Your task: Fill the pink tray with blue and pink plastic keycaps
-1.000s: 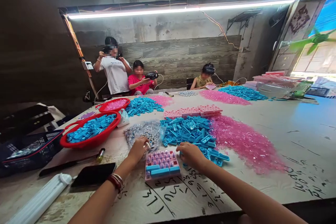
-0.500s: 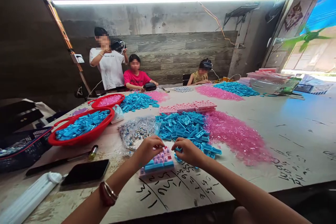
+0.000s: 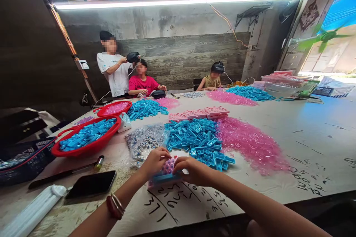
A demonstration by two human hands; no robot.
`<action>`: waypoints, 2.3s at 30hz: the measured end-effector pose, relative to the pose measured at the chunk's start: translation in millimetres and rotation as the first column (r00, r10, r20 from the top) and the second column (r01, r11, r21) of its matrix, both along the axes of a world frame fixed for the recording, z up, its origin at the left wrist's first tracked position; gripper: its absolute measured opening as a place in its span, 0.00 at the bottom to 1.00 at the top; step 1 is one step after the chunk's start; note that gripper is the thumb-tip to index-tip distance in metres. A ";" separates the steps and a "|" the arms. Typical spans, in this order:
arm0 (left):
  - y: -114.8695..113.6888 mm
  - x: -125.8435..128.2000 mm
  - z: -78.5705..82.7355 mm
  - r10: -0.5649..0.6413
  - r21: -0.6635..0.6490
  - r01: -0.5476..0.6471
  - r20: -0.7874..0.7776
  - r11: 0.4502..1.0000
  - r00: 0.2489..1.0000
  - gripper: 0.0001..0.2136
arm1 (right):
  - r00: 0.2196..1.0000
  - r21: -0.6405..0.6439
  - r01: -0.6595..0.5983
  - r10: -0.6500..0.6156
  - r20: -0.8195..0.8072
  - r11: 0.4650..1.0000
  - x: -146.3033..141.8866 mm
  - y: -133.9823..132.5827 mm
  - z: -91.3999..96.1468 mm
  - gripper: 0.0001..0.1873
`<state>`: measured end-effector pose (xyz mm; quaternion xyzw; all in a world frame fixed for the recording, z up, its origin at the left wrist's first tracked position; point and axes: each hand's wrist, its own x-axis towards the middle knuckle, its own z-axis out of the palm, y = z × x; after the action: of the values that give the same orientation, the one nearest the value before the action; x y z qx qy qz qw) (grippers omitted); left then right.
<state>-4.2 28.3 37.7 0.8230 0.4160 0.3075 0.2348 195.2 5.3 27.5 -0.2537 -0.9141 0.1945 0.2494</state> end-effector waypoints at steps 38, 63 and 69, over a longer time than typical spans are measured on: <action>-6.3 -31.6 -3.4 -0.107 -0.316 0.048 -0.172 0.947 0.979 0.09 | 0.961 -0.391 -0.241 0.275 0.032 0.888 27.1 -34.6 21.1 0.23; -4.0 -23.2 5.7 -0.172 -0.253 0.070 -0.406 0.965 0.898 0.09 | 0.964 -0.369 -0.173 0.234 0.128 0.913 25.6 -35.9 29.9 0.23; -7.5 -24.6 6.2 -0.147 -0.304 0.028 -0.378 0.952 0.914 0.08 | 0.960 -0.391 -0.188 0.253 0.122 0.901 28.4 -31.4 25.1 0.23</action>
<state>-28.8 20.8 43.9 0.8421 0.4580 0.0588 0.2785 223.6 -26.1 52.6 -0.2066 -0.9007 0.3705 0.0940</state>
